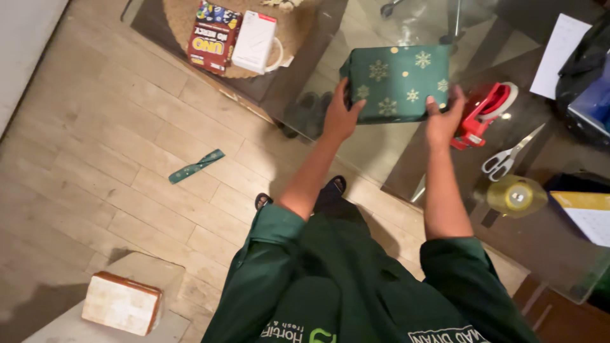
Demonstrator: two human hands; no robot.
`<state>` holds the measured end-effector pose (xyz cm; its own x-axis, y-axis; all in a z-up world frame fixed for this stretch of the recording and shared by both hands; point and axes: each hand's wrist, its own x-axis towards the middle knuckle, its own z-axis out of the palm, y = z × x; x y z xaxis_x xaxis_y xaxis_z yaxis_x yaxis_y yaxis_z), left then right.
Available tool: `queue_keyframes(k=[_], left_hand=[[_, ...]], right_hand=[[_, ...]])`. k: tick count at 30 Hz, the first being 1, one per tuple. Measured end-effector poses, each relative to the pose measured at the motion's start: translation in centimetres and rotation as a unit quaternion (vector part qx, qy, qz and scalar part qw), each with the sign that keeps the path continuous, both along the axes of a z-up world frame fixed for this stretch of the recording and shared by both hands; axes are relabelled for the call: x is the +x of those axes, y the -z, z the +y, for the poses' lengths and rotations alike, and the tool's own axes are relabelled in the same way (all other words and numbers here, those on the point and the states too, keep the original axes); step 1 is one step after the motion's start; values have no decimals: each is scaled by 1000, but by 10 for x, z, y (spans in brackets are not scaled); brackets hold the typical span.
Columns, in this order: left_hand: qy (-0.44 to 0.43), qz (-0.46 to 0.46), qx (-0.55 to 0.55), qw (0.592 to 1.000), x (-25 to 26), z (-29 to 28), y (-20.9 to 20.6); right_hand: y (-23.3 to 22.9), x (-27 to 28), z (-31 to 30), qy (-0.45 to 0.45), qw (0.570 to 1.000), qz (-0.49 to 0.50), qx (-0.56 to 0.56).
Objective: The person wraps a rectangular box with green snowflake-patterned wrapping paper. They fold the paper around the box, secure it with tape, trim excess paper with scissors, and apply a gold ribbon across the top.
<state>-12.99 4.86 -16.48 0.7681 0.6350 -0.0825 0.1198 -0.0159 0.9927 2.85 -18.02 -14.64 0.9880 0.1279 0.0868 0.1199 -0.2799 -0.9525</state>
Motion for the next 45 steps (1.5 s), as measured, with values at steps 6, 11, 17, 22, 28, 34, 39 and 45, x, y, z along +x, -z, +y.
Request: queue_keyframes(k=[6, 11, 17, 22, 28, 34, 39, 45], left_hand=[[-11, 19, -13, 1000, -3, 7, -14], [79, 66, -76, 992, -5, 11, 5], [51, 65, 8, 997, 3, 6, 4], [26, 34, 13, 999, 2, 5, -14], [3, -3, 19, 1000, -1, 4, -36], [0, 52, 27, 998, -2, 3, -43], [11, 58, 26, 998, -2, 6, -42], [24, -57, 43, 997, -51, 3, -40]], right_hand=[[4, -3, -7, -59, 986, 102, 117], [20, -28, -19, -22, 996, 68, 58], [14, -47, -18, -2, 996, 71, 54], [4, -56, -5, 47, 998, 38, 10], [-12, -73, 12, 103, 994, 17, 36], [-9, -79, 15, 128, 990, 23, 59], [5, -73, 14, 143, 987, -43, -60], [-33, -137, 30, 158, 969, -160, -105]])
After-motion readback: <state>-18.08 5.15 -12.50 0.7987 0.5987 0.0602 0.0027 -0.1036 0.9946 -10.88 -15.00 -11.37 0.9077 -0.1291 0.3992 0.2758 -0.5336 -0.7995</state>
